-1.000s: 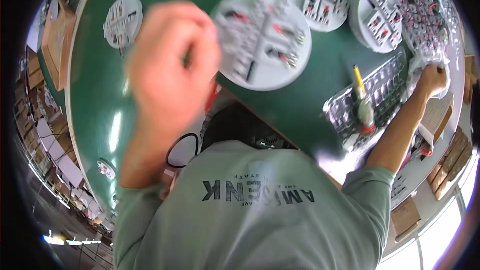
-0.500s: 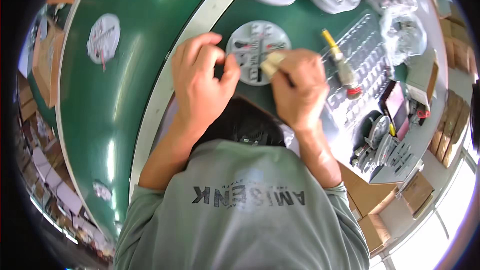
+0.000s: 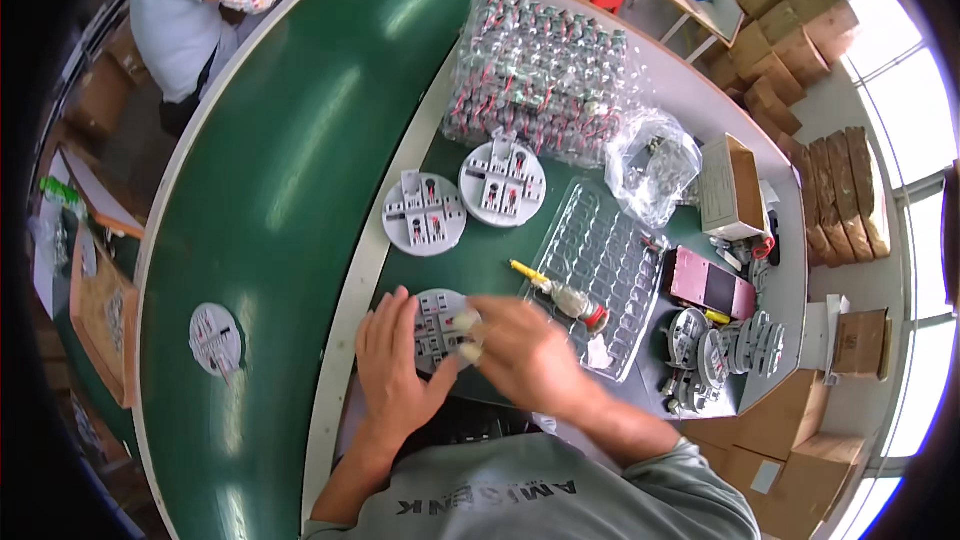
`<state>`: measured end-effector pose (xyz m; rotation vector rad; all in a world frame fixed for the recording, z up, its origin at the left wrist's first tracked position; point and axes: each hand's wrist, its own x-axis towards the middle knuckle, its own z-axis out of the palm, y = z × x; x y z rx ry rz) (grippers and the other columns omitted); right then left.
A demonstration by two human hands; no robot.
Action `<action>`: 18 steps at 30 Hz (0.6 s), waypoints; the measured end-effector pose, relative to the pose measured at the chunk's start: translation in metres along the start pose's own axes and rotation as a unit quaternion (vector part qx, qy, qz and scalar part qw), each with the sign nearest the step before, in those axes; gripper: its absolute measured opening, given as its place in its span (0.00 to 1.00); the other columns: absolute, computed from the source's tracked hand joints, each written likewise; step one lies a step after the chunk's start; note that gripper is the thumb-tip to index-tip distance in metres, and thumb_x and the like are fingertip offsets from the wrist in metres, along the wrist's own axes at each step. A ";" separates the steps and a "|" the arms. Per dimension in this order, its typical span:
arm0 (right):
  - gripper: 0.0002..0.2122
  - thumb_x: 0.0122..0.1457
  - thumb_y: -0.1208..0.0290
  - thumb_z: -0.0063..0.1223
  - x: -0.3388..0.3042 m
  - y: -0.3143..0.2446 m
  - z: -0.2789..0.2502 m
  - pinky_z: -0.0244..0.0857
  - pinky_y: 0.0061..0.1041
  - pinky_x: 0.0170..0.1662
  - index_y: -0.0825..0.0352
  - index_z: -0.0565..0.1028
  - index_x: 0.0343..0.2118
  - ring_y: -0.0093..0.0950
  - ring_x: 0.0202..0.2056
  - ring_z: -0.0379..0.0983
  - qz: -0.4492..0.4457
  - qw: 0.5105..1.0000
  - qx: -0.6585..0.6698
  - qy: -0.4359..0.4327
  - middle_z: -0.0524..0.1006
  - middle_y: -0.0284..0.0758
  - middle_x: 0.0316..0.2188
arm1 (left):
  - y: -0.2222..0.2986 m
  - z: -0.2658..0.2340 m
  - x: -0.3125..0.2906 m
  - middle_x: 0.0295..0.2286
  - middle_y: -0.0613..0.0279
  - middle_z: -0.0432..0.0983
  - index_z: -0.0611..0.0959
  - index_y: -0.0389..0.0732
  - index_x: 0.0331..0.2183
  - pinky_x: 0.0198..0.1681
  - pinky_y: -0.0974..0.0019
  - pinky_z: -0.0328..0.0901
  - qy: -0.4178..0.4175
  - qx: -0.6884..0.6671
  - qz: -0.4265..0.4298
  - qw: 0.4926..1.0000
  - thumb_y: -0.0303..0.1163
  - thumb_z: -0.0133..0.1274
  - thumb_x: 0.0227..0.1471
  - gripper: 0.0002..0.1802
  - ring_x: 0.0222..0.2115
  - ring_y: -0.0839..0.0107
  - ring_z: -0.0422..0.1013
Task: Manually assembling electronic components onto circular PCB boards at a factory workstation.
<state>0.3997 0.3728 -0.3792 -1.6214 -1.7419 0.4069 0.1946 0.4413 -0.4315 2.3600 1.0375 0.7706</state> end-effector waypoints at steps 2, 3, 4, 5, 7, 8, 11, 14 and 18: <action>0.17 0.53 0.75 0.70 0.049 0.011 -0.059 0.77 0.37 0.50 0.66 0.82 0.47 0.42 0.47 0.82 0.063 0.993 -0.033 0.095 0.84 0.43 0.49 | -0.006 0.000 0.001 0.64 0.42 0.69 0.72 0.29 0.63 0.68 0.39 0.55 -0.019 0.013 0.008 1.000 0.46 0.69 0.51 0.47 0.65 0.41 0.64; 0.17 0.57 0.72 0.67 0.078 0.040 -0.086 0.78 0.37 0.47 0.68 0.82 0.50 0.41 0.41 0.84 0.117 0.978 -0.062 0.162 0.85 0.46 0.45 | -0.006 -0.001 -0.001 0.64 0.42 0.69 0.73 0.29 0.63 0.68 0.38 0.54 -0.037 0.026 0.006 0.999 0.49 0.70 0.50 0.48 0.65 0.40 0.64; 0.17 0.61 0.71 0.63 0.120 0.055 -0.125 0.78 0.38 0.45 0.69 0.81 0.52 0.40 0.39 0.85 0.197 0.953 -0.133 0.188 0.86 0.47 0.40 | -0.006 -0.002 -0.002 0.64 0.42 0.69 0.73 0.29 0.63 0.69 0.37 0.54 -0.054 0.038 0.008 0.998 0.51 0.70 0.48 0.50 0.66 0.40 0.63; 0.18 0.63 0.67 0.61 0.160 0.102 -0.153 0.77 0.38 0.46 0.71 0.81 0.53 0.42 0.41 0.86 0.104 0.960 -0.113 0.235 0.86 0.48 0.36 | -0.005 -0.004 -0.003 0.64 0.42 0.69 0.73 0.29 0.63 0.69 0.37 0.54 -0.056 0.034 0.017 0.998 0.51 0.70 0.48 0.50 0.66 0.40 0.63; 0.19 0.63 0.66 0.62 0.211 0.192 -0.202 0.75 0.37 0.51 0.71 0.81 0.54 0.39 0.47 0.85 0.084 0.957 -0.177 0.212 0.86 0.48 0.45 | -0.001 -0.004 0.004 0.64 0.42 0.69 0.73 0.29 0.63 0.69 0.36 0.54 -0.074 0.019 0.016 0.997 0.53 0.71 0.47 0.51 0.66 0.40 0.63; 0.19 0.62 0.67 0.63 0.225 0.222 -0.217 0.75 0.38 0.53 0.71 0.81 0.54 0.37 0.49 0.84 0.070 0.961 -0.187 0.193 0.85 0.48 0.48 | -0.001 -0.005 0.007 0.64 0.43 0.70 0.73 0.29 0.63 0.69 0.36 0.53 -0.083 0.014 0.010 0.996 0.53 0.71 0.47 0.52 0.66 0.41 0.63; 0.21 0.61 0.68 0.64 0.248 0.234 -0.231 0.74 0.32 0.51 0.71 0.80 0.55 0.31 0.45 0.82 0.074 0.984 -0.158 0.033 0.84 0.42 0.49 | -0.003 -0.006 0.006 0.64 0.43 0.70 0.74 0.29 0.63 0.69 0.36 0.54 -0.084 0.017 0.004 0.996 0.54 0.71 0.47 0.52 0.66 0.41 0.63; 0.22 0.60 0.70 0.66 0.257 0.226 -0.227 0.74 0.29 0.50 0.72 0.80 0.56 0.28 0.42 0.80 0.084 0.983 -0.156 -0.053 0.84 0.38 0.48 | -0.004 -0.007 0.005 0.64 0.43 0.70 0.74 0.29 0.62 0.68 0.37 0.54 -0.087 0.021 -0.006 0.996 0.55 0.71 0.47 0.52 0.66 0.41 0.63; 0.20 0.58 0.72 0.67 0.257 0.221 -0.225 0.74 0.28 0.47 0.72 0.80 0.54 0.26 0.39 0.78 0.104 0.976 -0.186 -0.047 0.83 0.35 0.44 | -0.005 -0.004 0.006 0.64 0.43 0.70 0.74 0.29 0.62 0.68 0.37 0.54 -0.091 0.031 -0.008 0.995 0.55 0.70 0.47 0.52 0.66 0.41 0.63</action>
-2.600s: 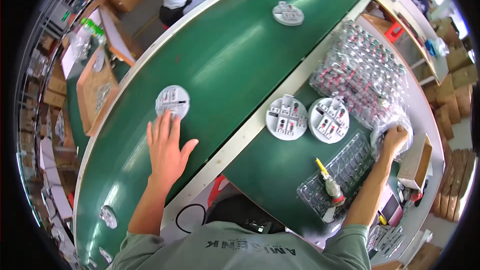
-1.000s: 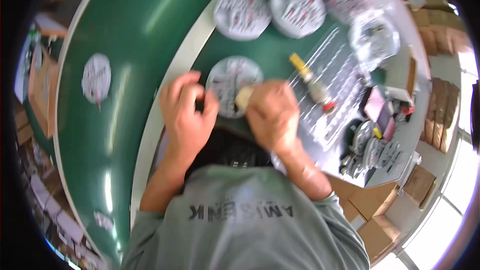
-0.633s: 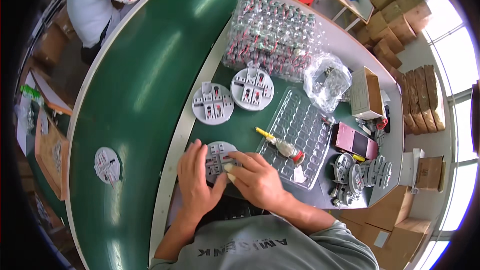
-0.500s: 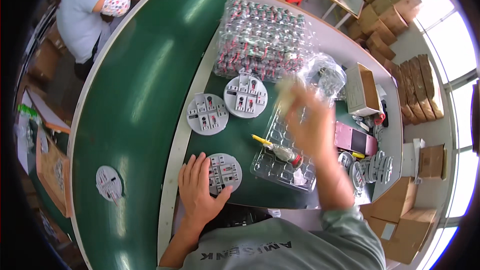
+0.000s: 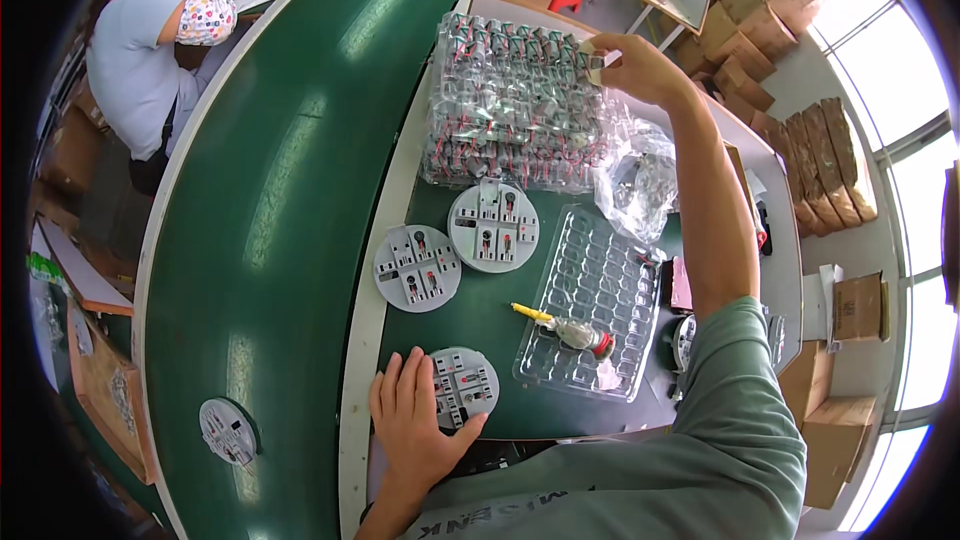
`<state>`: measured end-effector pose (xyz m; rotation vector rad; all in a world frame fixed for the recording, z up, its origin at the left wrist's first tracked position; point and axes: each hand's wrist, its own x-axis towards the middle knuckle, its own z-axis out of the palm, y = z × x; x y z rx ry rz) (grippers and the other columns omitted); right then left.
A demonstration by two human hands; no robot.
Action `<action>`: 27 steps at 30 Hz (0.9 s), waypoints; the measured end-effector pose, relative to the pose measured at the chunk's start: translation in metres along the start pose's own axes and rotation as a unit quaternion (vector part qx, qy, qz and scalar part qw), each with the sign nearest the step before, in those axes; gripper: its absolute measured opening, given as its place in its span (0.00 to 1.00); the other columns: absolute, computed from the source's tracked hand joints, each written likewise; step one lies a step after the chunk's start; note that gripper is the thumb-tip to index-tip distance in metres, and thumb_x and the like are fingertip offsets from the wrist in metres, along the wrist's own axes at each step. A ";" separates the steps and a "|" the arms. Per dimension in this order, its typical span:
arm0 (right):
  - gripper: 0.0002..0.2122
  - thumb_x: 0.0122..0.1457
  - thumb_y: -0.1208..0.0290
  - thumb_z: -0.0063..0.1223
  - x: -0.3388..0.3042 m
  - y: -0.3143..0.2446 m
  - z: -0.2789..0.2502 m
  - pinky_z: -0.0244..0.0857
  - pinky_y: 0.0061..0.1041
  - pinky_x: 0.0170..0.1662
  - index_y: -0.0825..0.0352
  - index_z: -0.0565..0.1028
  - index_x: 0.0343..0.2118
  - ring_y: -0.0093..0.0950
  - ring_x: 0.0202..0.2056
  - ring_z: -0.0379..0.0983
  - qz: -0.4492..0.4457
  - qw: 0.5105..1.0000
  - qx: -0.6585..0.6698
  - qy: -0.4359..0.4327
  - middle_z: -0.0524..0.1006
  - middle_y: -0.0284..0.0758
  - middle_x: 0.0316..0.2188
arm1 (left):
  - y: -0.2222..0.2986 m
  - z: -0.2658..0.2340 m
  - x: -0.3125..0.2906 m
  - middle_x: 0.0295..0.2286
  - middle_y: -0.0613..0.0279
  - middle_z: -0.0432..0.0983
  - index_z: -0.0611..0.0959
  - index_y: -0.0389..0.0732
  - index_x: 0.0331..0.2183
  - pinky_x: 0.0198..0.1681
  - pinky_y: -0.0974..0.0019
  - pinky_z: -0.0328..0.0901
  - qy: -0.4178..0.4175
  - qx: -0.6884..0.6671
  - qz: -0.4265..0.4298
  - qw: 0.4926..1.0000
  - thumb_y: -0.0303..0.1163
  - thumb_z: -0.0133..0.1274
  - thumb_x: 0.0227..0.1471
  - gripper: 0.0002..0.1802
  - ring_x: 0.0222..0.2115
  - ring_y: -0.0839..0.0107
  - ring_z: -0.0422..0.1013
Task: Manually assembling electronic components onto circular PCB boards at a factory workstation.
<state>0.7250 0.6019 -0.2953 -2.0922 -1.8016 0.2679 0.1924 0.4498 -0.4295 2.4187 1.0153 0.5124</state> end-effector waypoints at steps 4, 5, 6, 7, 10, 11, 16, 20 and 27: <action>0.16 0.58 0.73 0.66 -0.007 0.002 -0.004 0.73 0.27 0.44 0.71 0.81 0.49 0.23 0.37 0.77 0.022 1.000 0.017 0.014 0.82 0.33 0.41 | 0.000 -0.001 -0.002 0.64 0.43 0.70 0.74 0.29 0.62 0.68 0.37 0.54 0.002 0.003 0.005 1.000 0.55 0.70 0.47 0.52 0.66 0.41 0.63; 0.15 0.58 0.72 0.66 -0.010 0.002 -0.006 0.73 0.27 0.43 0.71 0.81 0.47 0.22 0.36 0.77 0.037 0.999 0.036 0.012 0.81 0.32 0.40 | 0.002 0.000 -0.003 0.64 0.43 0.70 0.74 0.29 0.62 0.68 0.37 0.54 0.004 0.003 0.005 1.000 0.55 0.70 0.47 0.52 0.66 0.42 0.63; 0.13 0.59 0.72 0.66 -0.014 0.000 -0.007 0.73 0.27 0.42 0.70 0.81 0.45 0.22 0.36 0.76 0.052 0.997 0.055 0.010 0.81 0.32 0.39 | 0.003 0.000 -0.004 0.64 0.43 0.70 0.74 0.29 0.62 0.68 0.37 0.54 0.006 0.003 0.006 1.000 0.55 0.70 0.47 0.52 0.66 0.42 0.63; 0.13 0.59 0.72 0.66 -0.019 0.000 -0.012 0.73 0.27 0.42 0.70 0.81 0.45 0.22 0.36 0.76 0.052 0.997 0.056 0.010 0.81 0.32 0.39 | 0.003 0.000 -0.005 0.64 0.43 0.70 0.74 0.29 0.62 0.68 0.37 0.54 0.005 0.003 0.005 1.000 0.55 0.70 0.47 0.52 0.66 0.42 0.63; 0.11 0.59 0.71 0.66 -0.038 0.008 -0.022 0.71 0.25 0.42 0.68 0.80 0.42 0.20 0.36 0.76 0.044 0.998 -0.018 0.040 0.80 0.30 0.35 | 0.000 0.002 -0.007 0.66 0.42 0.66 0.70 0.30 0.66 0.70 0.35 0.51 -0.004 -0.009 0.007 1.000 0.52 0.72 0.44 0.56 0.68 0.39 0.60; 0.12 0.57 0.69 0.67 -0.050 -0.001 -0.016 0.71 0.26 0.41 0.69 0.81 0.41 0.22 0.34 0.76 0.027 0.995 0.032 0.094 0.81 0.31 0.32 | -0.002 0.004 -0.013 0.67 0.42 0.66 0.69 0.30 0.66 0.70 0.36 0.51 -0.006 -0.002 -0.002 1.000 0.51 0.73 0.43 0.57 0.68 0.39 0.60; 0.10 0.62 0.68 0.66 -0.211 -0.168 0.034 0.71 0.22 0.37 0.68 0.81 0.41 0.20 0.32 0.79 0.156 0.949 0.228 0.151 0.82 0.31 0.29 | 0.008 -0.011 -0.002 0.63 0.40 0.72 0.70 0.32 0.67 0.65 0.47 0.64 0.141 -0.190 -0.012 0.972 0.41 0.79 0.41 0.57 0.63 0.47 0.69; 0.18 0.56 0.74 0.78 -0.310 -0.246 0.150 0.71 0.18 0.33 0.67 0.76 0.44 0.16 0.31 0.77 0.212 0.759 0.615 -0.039 0.82 0.30 0.33 | 0.031 -0.026 -0.019 0.53 0.49 0.81 0.83 0.33 0.57 0.50 0.57 0.75 0.046 -0.326 0.040 0.944 0.36 0.79 0.43 0.40 0.48 0.54 0.79; 0.15 0.58 0.77 0.75 -0.352 -0.258 0.188 0.74 0.21 0.38 0.68 0.76 0.42 0.19 0.34 0.79 0.177 0.663 0.711 -0.151 0.82 0.32 0.36 | 0.027 -0.025 -0.056 0.40 0.54 0.85 0.90 0.34 0.42 0.38 0.65 0.73 0.006 -0.359 -0.011 0.933 0.29 0.79 0.43 0.23 0.34 0.64 0.80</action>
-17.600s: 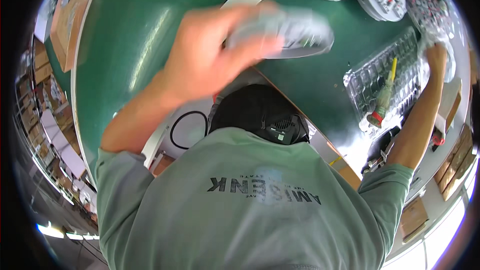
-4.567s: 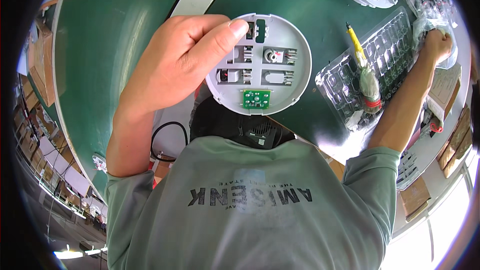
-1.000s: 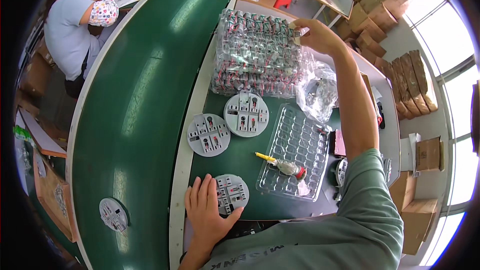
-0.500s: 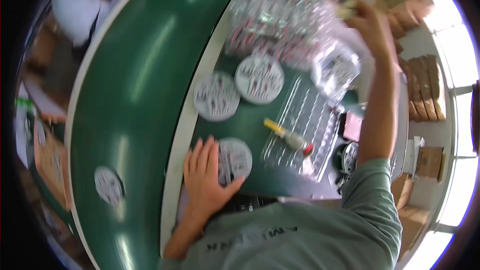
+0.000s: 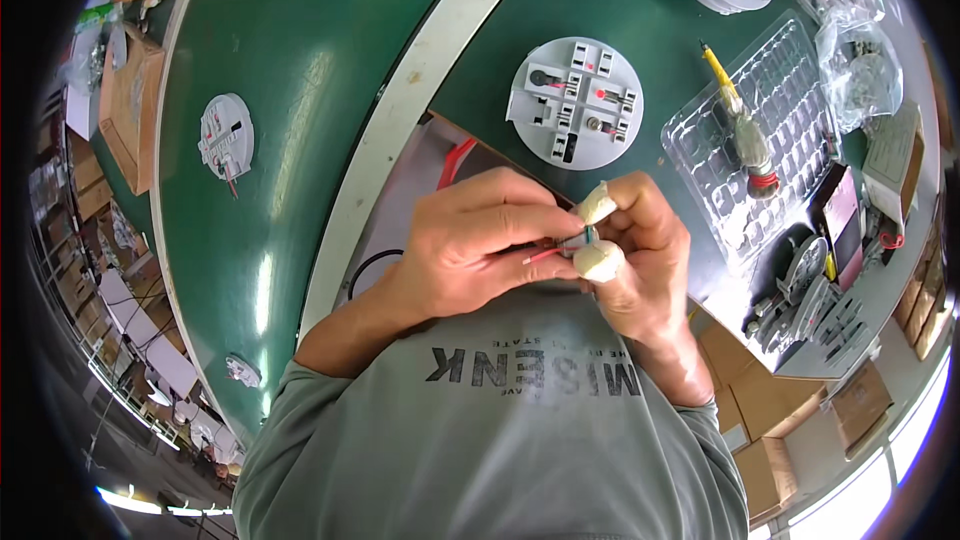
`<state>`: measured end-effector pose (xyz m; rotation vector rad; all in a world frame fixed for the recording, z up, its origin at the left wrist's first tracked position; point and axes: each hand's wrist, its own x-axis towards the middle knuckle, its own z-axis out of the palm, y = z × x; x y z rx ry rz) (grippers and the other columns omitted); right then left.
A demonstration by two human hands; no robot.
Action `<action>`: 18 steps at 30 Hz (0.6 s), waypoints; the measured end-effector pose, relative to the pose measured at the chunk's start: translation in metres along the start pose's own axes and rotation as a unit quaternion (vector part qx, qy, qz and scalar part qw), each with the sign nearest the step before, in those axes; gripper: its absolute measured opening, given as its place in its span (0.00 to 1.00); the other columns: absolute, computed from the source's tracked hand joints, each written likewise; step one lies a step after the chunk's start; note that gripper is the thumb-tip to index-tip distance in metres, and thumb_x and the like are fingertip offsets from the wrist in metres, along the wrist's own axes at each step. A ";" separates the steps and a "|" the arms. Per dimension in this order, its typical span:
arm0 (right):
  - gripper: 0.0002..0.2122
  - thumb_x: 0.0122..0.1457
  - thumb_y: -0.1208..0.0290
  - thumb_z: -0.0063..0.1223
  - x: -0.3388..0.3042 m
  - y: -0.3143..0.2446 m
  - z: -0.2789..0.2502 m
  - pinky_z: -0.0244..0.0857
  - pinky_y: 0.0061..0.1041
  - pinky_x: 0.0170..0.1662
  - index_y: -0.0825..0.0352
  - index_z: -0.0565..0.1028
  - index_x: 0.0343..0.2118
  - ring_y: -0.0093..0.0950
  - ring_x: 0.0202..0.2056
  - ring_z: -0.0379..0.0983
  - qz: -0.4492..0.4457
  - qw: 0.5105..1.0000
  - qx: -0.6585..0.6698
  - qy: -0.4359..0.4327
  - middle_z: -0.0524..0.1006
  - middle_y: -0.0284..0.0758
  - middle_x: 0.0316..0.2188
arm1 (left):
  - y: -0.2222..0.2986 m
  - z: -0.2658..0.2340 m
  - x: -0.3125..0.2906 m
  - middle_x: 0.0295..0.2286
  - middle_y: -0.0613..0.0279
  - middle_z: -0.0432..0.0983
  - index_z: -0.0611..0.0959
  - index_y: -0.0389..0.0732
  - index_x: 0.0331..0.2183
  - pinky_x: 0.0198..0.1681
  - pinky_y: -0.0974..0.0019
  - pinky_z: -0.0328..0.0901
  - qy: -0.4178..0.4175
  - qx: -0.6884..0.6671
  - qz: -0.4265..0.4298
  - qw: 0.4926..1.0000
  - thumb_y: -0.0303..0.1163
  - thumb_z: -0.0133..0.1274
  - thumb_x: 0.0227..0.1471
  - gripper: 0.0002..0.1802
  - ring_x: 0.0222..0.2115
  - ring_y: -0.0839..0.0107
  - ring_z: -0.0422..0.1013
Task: Manually assembling electronic components onto circular PCB boards at a factory workstation.
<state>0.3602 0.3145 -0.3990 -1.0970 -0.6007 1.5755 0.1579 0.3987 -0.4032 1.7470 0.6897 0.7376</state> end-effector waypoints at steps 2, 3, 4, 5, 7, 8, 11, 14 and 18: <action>0.14 0.58 0.79 0.73 0.005 -0.013 -0.002 0.76 0.23 0.39 0.70 0.77 0.42 0.22 0.35 0.80 -0.079 0.983 -0.164 -0.011 0.82 0.35 0.37 | -0.003 -0.003 -0.001 0.39 0.54 0.85 0.91 0.33 0.40 0.38 0.67 0.73 0.000 0.004 -0.008 1.000 0.28 0.78 0.44 0.20 0.34 0.65 0.79; 0.13 0.58 0.80 0.72 0.009 -0.018 -0.004 0.76 0.24 0.39 0.71 0.78 0.41 0.24 0.36 0.81 -0.118 0.963 -0.243 -0.019 0.82 0.37 0.37 | -0.006 -0.003 0.000 0.39 0.54 0.85 0.90 0.33 0.41 0.38 0.67 0.73 0.002 -0.014 -0.010 1.000 0.27 0.78 0.44 0.20 0.33 0.65 0.79; 0.13 0.58 0.80 0.72 0.012 -0.024 -0.005 0.76 0.24 0.39 0.71 0.78 0.41 0.24 0.36 0.81 -0.117 0.962 -0.244 -0.022 0.82 0.37 0.37 | -0.010 -0.004 0.002 0.39 0.54 0.85 0.90 0.33 0.41 0.38 0.67 0.73 0.001 -0.035 -0.012 0.999 0.27 0.78 0.44 0.21 0.33 0.65 0.79; 0.12 0.57 0.82 0.72 0.017 -0.030 -0.006 0.77 0.25 0.40 0.72 0.78 0.41 0.25 0.37 0.82 -0.133 0.954 -0.266 -0.049 0.82 0.38 0.38 | -0.012 -0.005 0.002 0.38 0.53 0.85 0.90 0.33 0.42 0.38 0.67 0.73 0.001 -0.055 -0.014 0.998 0.27 0.78 0.44 0.21 0.33 0.66 0.79; 0.12 0.56 0.84 0.70 0.028 -0.038 -0.007 0.78 0.27 0.42 0.73 0.79 0.41 0.28 0.39 0.83 -0.166 0.931 -0.309 -0.101 0.82 0.40 0.38 | -0.017 -0.011 0.001 0.40 0.52 0.84 0.89 0.34 0.45 0.40 0.66 0.73 0.006 -0.080 -0.022 0.997 0.27 0.78 0.44 0.24 0.34 0.65 0.79; 0.12 0.56 0.84 0.70 0.032 -0.039 -0.006 0.78 0.27 0.42 0.73 0.79 0.41 0.28 0.39 0.83 -0.164 0.931 -0.311 -0.102 0.82 0.40 0.38 | -0.019 -0.015 0.002 0.42 0.51 0.84 0.88 0.34 0.48 0.42 0.66 0.73 0.007 -0.105 -0.028 0.994 0.27 0.78 0.44 0.27 0.36 0.65 0.79; 0.12 0.57 0.84 0.69 0.046 -0.039 0.000 0.75 0.30 0.46 0.72 0.79 0.42 0.29 0.42 0.81 -0.180 0.922 -0.335 -0.075 0.83 0.42 0.42 | -0.020 -0.024 0.013 0.46 0.50 0.83 0.85 0.35 0.53 0.47 0.63 0.73 0.044 -0.075 -0.025 0.996 0.28 0.79 0.42 0.35 0.42 0.62 0.79; 0.11 0.55 0.85 0.68 0.067 -0.034 0.009 0.77 0.31 0.46 0.71 0.80 0.40 0.32 0.42 0.83 -0.213 0.847 -0.486 -0.027 0.84 0.42 0.42 | -0.024 -0.028 0.026 0.50 0.49 0.82 0.81 0.37 0.60 0.54 0.58 0.71 0.117 0.040 -0.011 0.992 0.30 0.80 0.40 0.44 0.49 0.59 0.78; 0.10 0.53 0.86 0.67 0.082 -0.036 0.015 0.78 0.33 0.45 0.71 0.80 0.38 0.37 0.41 0.84 -0.257 0.753 -0.605 -0.030 0.84 0.42 0.42 | -0.041 -0.029 0.035 0.56 0.52 0.79 0.76 0.40 0.65 0.62 0.52 0.66 0.077 0.225 0.017 0.971 0.33 0.81 0.35 0.54 0.60 0.54 0.72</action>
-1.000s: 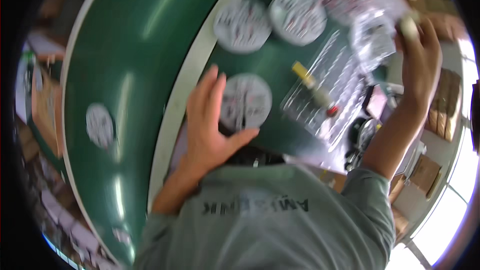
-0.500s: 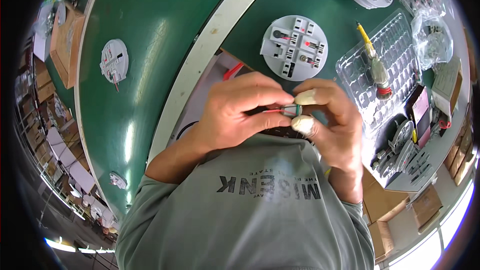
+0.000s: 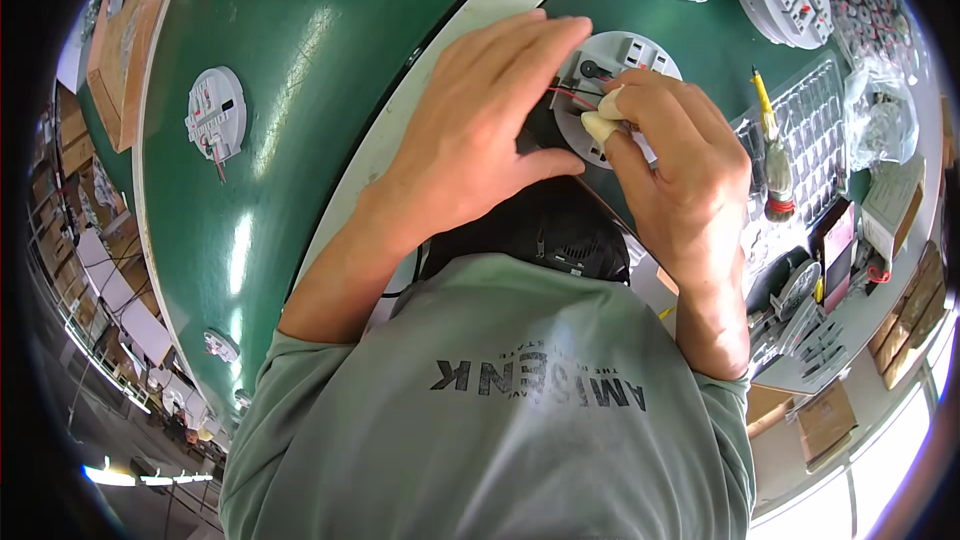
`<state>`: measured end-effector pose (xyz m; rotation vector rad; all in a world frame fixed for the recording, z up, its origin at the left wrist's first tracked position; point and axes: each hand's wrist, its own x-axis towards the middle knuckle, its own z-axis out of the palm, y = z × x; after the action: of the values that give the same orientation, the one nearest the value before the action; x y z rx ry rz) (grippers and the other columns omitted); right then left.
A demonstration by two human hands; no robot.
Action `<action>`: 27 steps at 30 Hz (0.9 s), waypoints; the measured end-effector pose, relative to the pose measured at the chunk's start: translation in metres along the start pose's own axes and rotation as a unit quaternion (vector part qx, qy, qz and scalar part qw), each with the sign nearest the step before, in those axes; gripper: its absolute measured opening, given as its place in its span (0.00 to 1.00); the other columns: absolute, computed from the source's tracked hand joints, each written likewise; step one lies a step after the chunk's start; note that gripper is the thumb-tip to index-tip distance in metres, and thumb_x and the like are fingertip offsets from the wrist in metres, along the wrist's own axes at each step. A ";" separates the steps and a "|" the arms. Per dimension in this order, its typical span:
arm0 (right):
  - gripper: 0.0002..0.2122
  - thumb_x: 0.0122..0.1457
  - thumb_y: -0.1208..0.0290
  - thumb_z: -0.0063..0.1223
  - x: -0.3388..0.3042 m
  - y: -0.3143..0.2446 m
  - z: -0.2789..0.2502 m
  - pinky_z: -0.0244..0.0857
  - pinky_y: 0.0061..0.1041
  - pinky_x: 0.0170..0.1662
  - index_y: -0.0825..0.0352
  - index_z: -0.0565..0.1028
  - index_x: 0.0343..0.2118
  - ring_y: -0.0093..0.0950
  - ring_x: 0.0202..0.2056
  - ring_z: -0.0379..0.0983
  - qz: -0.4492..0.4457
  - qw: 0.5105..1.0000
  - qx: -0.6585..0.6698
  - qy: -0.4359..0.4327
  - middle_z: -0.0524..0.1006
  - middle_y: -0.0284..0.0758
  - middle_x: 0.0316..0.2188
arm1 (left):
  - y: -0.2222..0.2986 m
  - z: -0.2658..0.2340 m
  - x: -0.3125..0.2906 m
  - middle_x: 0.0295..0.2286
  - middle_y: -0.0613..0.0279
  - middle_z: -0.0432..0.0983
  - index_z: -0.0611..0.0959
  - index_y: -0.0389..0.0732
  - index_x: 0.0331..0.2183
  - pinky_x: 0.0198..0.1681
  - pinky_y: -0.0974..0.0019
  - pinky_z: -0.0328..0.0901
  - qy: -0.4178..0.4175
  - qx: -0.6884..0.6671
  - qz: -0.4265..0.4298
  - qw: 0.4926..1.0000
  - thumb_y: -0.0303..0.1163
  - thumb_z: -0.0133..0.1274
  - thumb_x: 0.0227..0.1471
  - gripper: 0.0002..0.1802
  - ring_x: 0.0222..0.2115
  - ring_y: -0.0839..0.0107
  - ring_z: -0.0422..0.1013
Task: Manually assembling electronic components onto circular PCB boards at a factory workstation.
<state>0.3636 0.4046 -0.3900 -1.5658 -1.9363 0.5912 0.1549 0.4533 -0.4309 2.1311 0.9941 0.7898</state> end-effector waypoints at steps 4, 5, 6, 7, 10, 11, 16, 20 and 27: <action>0.10 0.51 0.86 0.66 0.009 -0.002 -0.006 0.78 0.35 0.43 0.71 0.80 0.37 0.42 0.41 0.83 -0.023 0.999 -0.022 -0.042 0.84 0.43 0.42 | -0.008 0.009 0.001 0.56 0.55 0.80 0.79 0.42 0.63 0.63 0.48 0.64 -0.023 0.055 0.015 0.998 0.37 0.81 0.32 0.53 0.62 0.53 0.70; 0.11 0.50 0.86 0.66 0.011 -0.002 -0.007 0.78 0.36 0.43 0.71 0.80 0.37 0.43 0.41 0.83 -0.020 0.998 -0.019 -0.057 0.84 0.43 0.42 | -0.009 0.010 0.002 0.55 0.56 0.80 0.79 0.43 0.63 0.63 0.48 0.64 -0.020 0.058 0.012 0.998 0.38 0.80 0.32 0.53 0.62 0.53 0.71; 0.11 0.50 0.86 0.66 0.012 -0.002 -0.008 0.78 0.36 0.43 0.71 0.80 0.37 0.43 0.41 0.83 -0.019 0.998 -0.019 -0.061 0.84 0.43 0.42 | -0.010 0.011 0.002 0.55 0.57 0.80 0.80 0.43 0.62 0.63 0.49 0.64 -0.017 0.061 0.010 0.998 0.38 0.80 0.32 0.52 0.62 0.54 0.71; 0.11 0.50 0.86 0.66 0.014 -0.002 -0.008 0.78 0.36 0.42 0.71 0.80 0.37 0.43 0.40 0.83 -0.027 0.997 -0.027 -0.065 0.84 0.43 0.42 | -0.010 0.012 0.002 0.55 0.57 0.80 0.80 0.44 0.62 0.62 0.49 0.65 -0.014 0.065 0.008 0.998 0.39 0.80 0.32 0.52 0.61 0.54 0.71; 0.11 0.51 0.86 0.66 0.021 -0.005 -0.010 0.78 0.36 0.42 0.71 0.80 0.37 0.43 0.40 0.83 -0.046 0.995 -0.042 -0.074 0.84 0.43 0.41 | -0.013 0.013 0.002 0.54 0.58 0.81 0.81 0.44 0.61 0.62 0.49 0.65 -0.015 0.056 -0.001 0.998 0.39 0.80 0.32 0.50 0.61 0.55 0.72; 0.11 0.51 0.86 0.66 0.024 -0.007 -0.011 0.78 0.36 0.42 0.70 0.80 0.37 0.43 0.40 0.83 -0.039 0.994 -0.048 -0.093 0.84 0.43 0.41 | -0.014 0.014 0.001 0.54 0.58 0.81 0.82 0.44 0.61 0.61 0.49 0.65 -0.016 0.053 -0.003 0.998 0.39 0.79 0.33 0.50 0.61 0.55 0.72; 0.09 0.52 0.86 0.65 0.033 -0.018 -0.004 0.78 0.36 0.42 0.69 0.80 0.36 0.43 0.38 0.83 -0.020 0.989 -0.080 -0.122 0.84 0.42 0.41 | -0.016 0.015 0.000 0.53 0.58 0.81 0.82 0.44 0.61 0.61 0.50 0.65 -0.012 0.074 -0.001 0.997 0.38 0.79 0.33 0.49 0.59 0.55 0.73; 0.08 0.53 0.86 0.64 0.010 0.011 0.023 0.78 0.35 0.41 0.69 0.79 0.35 0.42 0.38 0.83 -0.072 0.997 -0.036 -0.009 0.85 0.41 0.42 | -0.017 0.018 0.003 0.54 0.58 0.81 0.82 0.44 0.60 0.61 0.51 0.65 0.020 0.047 0.004 0.999 0.37 0.79 0.33 0.49 0.58 0.54 0.74; 0.10 0.54 0.85 0.65 0.017 0.015 0.000 0.78 0.33 0.43 0.71 0.81 0.39 0.40 0.41 0.84 -0.061 0.998 0.005 -0.028 0.85 0.42 0.46 | -0.017 0.024 0.003 0.55 0.58 0.80 0.81 0.43 0.61 0.62 0.51 0.65 0.024 0.067 0.018 0.997 0.37 0.80 0.36 0.48 0.58 0.53 0.74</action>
<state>0.3719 0.4243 -0.3978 -1.4276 -2.0498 0.5991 0.1673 0.4567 -0.4574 2.2594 1.0627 0.8154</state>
